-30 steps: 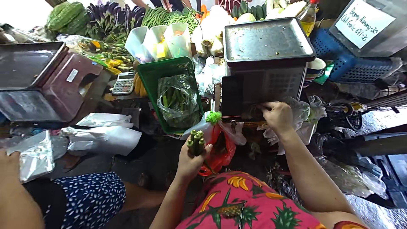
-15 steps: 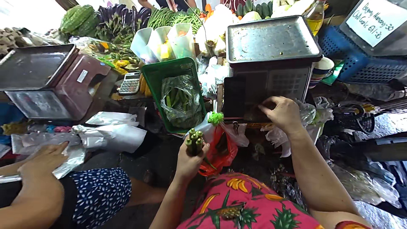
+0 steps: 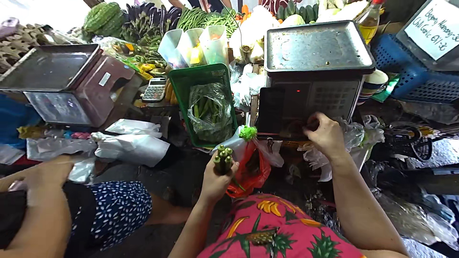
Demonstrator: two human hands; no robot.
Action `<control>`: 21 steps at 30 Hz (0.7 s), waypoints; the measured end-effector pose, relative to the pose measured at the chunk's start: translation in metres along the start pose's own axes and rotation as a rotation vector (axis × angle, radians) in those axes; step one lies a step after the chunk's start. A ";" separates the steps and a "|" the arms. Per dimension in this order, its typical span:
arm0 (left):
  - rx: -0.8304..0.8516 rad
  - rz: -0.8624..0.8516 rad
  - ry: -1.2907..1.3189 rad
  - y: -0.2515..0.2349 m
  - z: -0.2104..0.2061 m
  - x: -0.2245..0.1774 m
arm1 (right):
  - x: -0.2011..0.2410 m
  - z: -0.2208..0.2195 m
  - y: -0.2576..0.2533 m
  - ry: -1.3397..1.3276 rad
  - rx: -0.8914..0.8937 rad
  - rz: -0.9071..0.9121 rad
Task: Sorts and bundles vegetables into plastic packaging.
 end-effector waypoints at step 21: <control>0.074 -0.067 0.030 -0.015 -0.031 -0.015 | 0.113 0.034 0.033 -1.401 -0.029 0.264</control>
Point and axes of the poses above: each hand's wrist, its own y-axis away from the middle knuckle, its own z-axis out of the back of the hand, x = y × z, the point moved 7 cm from there along -y, towards the middle knuckle, and after that the axes turned 5 degrees about z, right-handed, at the moved point
